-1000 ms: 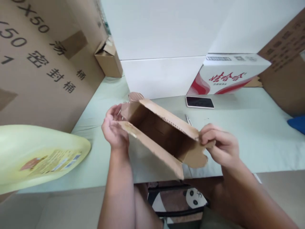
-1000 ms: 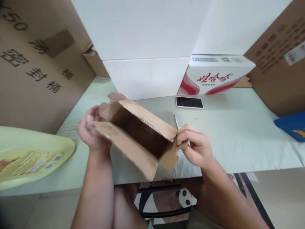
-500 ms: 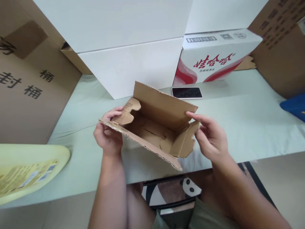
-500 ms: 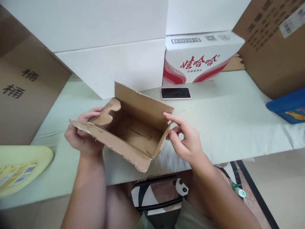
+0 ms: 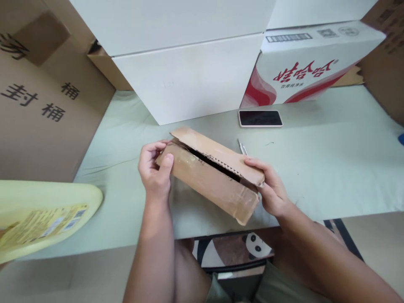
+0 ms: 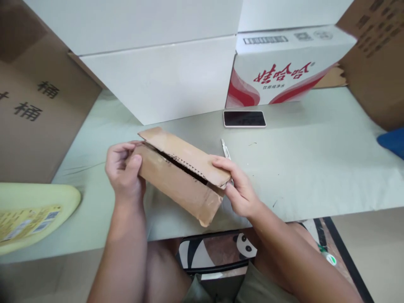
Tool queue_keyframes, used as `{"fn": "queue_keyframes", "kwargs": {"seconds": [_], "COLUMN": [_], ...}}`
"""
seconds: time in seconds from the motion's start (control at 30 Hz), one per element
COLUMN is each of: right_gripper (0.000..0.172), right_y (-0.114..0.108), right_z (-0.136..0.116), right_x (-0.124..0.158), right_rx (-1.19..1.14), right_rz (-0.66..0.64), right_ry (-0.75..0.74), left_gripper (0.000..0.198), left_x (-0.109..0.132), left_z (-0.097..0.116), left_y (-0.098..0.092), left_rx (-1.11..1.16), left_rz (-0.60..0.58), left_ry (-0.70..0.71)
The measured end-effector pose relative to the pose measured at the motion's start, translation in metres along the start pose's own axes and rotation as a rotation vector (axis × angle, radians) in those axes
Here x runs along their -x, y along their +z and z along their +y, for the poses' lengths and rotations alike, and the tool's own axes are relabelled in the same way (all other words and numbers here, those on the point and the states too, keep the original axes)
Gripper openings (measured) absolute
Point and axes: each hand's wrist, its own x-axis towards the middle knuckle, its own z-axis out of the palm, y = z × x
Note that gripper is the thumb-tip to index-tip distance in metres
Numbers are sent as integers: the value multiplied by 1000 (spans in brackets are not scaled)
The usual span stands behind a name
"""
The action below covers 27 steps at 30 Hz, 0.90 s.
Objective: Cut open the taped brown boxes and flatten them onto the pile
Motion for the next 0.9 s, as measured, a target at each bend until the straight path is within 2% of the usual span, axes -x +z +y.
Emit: {"fn": "queue_keyframes", "kwargs": {"seconds": [0.1,0.3,0.5,0.6,0.7,0.9], "right_gripper": [45,28,51,52,50,32], "right_y": [5,5,8,9,7,4], "right_z": [2,-1,6,10,9,-1], "right_x": [2,1,7,10,9,2], "right_rx": [-51,23,-39,-53,-47,20], "right_rz": [4,4,42,33,23,-12], "right_ry": [-87,-20,11,10,-16,-28], "left_gripper": [35,31,40,41,40,36], "left_x": [-1,2,3,2,2,0], "left_z": [3,11,8,7,7,9], "left_y": [1,-1,-1,-1,0,2], "left_rx": [-1,-87,6,23,-8,-7], "left_rz": [-19,-34,-4,-14,7,19], "left_ry": [43,14,-47,-28,9,38]}}
